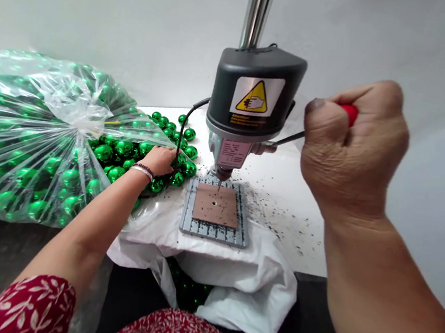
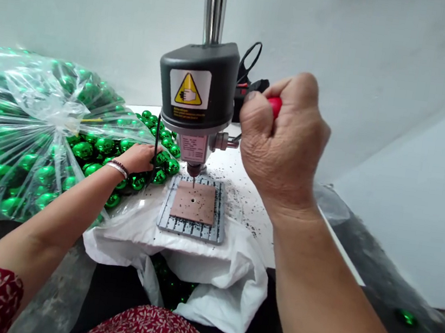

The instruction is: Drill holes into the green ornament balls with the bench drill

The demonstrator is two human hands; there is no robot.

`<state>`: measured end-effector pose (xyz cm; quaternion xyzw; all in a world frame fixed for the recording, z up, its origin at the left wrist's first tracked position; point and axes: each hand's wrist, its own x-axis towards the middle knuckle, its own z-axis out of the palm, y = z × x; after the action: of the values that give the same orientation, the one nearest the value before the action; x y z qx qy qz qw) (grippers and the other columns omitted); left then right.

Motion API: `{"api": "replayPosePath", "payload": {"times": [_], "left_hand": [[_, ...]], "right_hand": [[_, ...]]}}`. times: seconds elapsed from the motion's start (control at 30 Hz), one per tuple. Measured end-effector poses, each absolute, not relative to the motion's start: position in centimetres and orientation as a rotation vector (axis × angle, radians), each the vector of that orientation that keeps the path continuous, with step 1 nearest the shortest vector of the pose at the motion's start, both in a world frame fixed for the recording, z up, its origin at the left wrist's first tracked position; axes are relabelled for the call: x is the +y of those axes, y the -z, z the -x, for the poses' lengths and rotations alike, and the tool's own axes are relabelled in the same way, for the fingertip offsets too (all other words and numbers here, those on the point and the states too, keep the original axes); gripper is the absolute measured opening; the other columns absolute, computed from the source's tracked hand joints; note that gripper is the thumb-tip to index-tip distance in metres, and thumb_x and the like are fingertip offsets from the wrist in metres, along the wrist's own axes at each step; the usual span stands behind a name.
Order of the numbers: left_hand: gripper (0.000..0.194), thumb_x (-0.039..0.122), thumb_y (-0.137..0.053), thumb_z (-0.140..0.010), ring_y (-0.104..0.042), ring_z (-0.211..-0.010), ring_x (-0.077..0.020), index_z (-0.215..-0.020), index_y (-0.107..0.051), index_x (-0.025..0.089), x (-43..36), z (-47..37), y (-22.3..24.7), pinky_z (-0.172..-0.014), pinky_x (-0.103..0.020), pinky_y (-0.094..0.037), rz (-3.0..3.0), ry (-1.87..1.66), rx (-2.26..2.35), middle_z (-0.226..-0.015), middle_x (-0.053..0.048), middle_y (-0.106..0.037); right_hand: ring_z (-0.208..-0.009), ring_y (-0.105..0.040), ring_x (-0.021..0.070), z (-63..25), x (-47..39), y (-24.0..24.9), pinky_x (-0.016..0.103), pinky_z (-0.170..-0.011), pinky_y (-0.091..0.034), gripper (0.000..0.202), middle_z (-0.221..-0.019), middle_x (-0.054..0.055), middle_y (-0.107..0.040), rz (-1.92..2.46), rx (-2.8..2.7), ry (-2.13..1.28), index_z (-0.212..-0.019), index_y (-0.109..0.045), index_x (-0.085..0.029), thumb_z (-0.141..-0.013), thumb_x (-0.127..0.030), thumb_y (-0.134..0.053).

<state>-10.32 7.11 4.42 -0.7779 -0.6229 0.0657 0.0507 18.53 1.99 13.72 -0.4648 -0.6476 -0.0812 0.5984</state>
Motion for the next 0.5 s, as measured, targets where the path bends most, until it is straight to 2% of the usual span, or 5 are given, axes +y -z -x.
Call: {"api": "replayPosePath", "payload": {"times": [0.17, 0.3, 0.43, 0.5], "left_hand": [[0.055, 0.03, -0.06, -0.078, -0.063, -0.108, -0.0304, -0.128, -0.054, 0.011, 3.5, 11.2, -5.4, -0.093, -0.039, -0.048, 2.244, 0.277, -1.975, -0.12, -0.017, -0.067], [0.036, 0.023, -0.048, -0.084, -0.068, -0.09, -0.0214, -0.116, -0.062, 0.014, 0.3, 11.1, -4.2, -0.087, -0.033, -0.052, 2.051, 0.773, -2.324, -0.101, -0.009, -0.073], [0.036, 0.012, -0.047, -0.083, -0.064, -0.108, -0.0221, -0.113, -0.065, 0.015, -1.2, 9.7, -1.9, -0.101, -0.035, -0.048, 2.055, 0.824, -2.185, -0.113, -0.011, -0.07], [0.033, 0.013, -0.047, -0.086, -0.061, -0.114, -0.0231, -0.113, -0.066, 0.015, -1.6, 8.9, -1.0, -0.104, -0.036, -0.046, 2.052, 0.789, -2.108, -0.119, -0.013, -0.067]], "right_hand": [[-0.067, -0.045, 0.0006, -18.2, 1.9, -14.0, 0.025, -0.068, -0.038, 0.034, -0.072, -0.007, -0.049, 1.179, -1.465, 0.158, -0.089, -0.057, -0.015, -0.09, -0.044, -0.038], [-0.064, -0.037, -0.0006, -17.9, 1.8, -14.3, 0.024, -0.067, -0.036, 0.024, -0.071, -0.006, -0.048, 1.163, -1.451, 0.143, -0.085, -0.055, -0.013, -0.089, -0.034, -0.043], [-0.064, -0.034, -0.0006, -17.7, 1.7, -14.5, 0.022, -0.066, -0.035, 0.014, -0.07, -0.006, -0.045, 1.181, -1.422, 0.114, -0.081, -0.053, -0.013, -0.087, -0.024, -0.047], [-0.064, -0.033, -0.0004, -17.6, 1.6, -14.6, 0.021, -0.066, -0.034, 0.013, -0.068, -0.006, -0.042, 1.177, -1.422, 0.098, -0.079, -0.052, -0.014, -0.087, -0.023, -0.047]]}}
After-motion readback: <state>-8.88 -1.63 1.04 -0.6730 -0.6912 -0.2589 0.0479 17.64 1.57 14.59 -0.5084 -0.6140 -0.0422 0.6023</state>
